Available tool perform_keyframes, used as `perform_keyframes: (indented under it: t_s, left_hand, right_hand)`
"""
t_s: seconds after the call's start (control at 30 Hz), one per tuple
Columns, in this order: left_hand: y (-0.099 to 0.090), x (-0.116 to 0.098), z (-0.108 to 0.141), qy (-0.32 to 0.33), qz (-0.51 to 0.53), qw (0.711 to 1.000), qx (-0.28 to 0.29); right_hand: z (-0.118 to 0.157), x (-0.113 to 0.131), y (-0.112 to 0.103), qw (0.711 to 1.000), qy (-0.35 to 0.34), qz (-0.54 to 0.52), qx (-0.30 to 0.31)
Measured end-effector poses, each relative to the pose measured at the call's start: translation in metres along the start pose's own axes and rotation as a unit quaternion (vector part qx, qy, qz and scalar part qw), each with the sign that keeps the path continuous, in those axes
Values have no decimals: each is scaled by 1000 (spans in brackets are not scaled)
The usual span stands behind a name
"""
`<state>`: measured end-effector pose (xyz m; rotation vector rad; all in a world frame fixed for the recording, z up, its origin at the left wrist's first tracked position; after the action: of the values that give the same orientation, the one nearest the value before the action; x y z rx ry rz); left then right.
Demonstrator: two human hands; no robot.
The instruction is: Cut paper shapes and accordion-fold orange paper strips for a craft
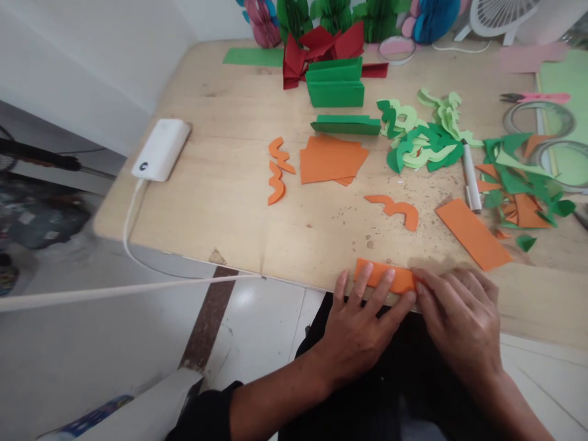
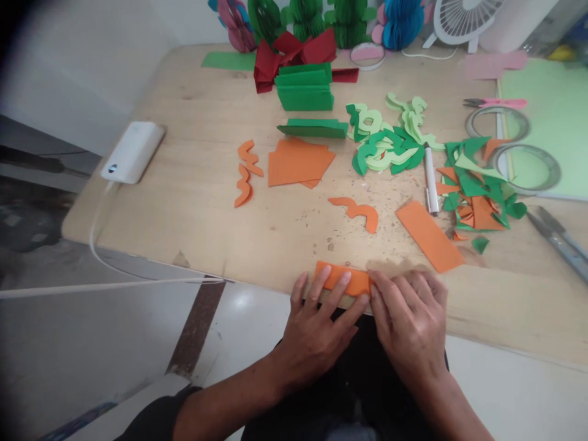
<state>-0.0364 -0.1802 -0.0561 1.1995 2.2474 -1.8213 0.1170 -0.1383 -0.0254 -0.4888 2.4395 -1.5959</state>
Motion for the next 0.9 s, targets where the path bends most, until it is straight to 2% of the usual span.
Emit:
perform_keyframes:
  t_s: [0.9]
  left_hand:
    - [3, -1, 2, -14, -14, 1000, 1]
  right_hand:
    - [-2, 2, -1, 1000, -3, 5, 0]
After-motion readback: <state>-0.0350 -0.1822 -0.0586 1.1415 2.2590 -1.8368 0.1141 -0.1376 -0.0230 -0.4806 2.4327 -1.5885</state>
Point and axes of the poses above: each hand's wrist, its own z-axis away from the middle knuckle, its own y-axis out of the palm, x = y × z, the point moved 3 cm from there along -z, towards the middle knuckle, and after that the axes turned 15 degrees about z, right-handed, at the moved point
